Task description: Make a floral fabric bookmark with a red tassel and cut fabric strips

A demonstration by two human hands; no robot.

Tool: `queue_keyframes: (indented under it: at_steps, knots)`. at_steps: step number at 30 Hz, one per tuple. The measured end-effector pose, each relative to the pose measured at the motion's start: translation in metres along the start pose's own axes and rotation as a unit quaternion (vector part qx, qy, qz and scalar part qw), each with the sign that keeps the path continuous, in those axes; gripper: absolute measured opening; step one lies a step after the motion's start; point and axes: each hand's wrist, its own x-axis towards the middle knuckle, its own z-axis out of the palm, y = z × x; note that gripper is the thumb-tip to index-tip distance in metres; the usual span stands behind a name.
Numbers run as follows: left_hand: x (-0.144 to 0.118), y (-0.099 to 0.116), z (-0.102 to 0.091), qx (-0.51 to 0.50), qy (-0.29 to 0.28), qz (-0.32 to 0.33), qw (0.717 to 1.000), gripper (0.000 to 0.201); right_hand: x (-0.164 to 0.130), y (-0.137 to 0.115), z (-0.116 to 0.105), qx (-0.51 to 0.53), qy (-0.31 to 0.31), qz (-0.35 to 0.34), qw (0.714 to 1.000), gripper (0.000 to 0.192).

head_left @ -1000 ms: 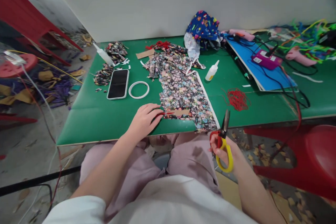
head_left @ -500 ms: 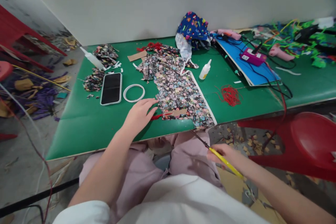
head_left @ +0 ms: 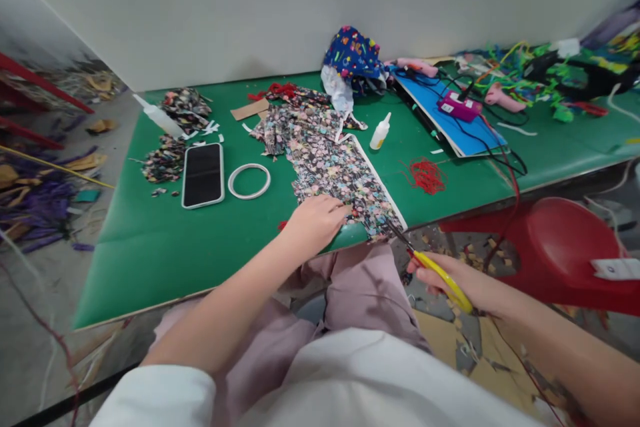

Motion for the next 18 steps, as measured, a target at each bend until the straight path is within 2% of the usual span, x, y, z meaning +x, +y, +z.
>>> queue_keyframes:
  at_steps: [4,8,12,18]
  knots:
    - [0.001,0.010,0.021,0.015,0.021,-0.001,1.000,0.026,0.003,-0.007,0.003,0.069,-0.032,0.011,0.997,0.053]
    - [-0.003,0.017,0.030,0.015,0.017,0.022,0.999,0.021,0.007,-0.024,0.015,0.202,-0.096,0.068,0.972,0.060]
    - [-0.005,0.026,0.034,0.020,0.019,0.023,0.999,0.023,0.014,-0.034,0.021,0.196,-0.121,0.120,0.966,0.062]
    - [-0.006,0.031,0.035,0.014,0.026,-0.001,1.000,0.026,0.020,-0.045,0.020,0.203,-0.112,0.131,0.964,0.062]
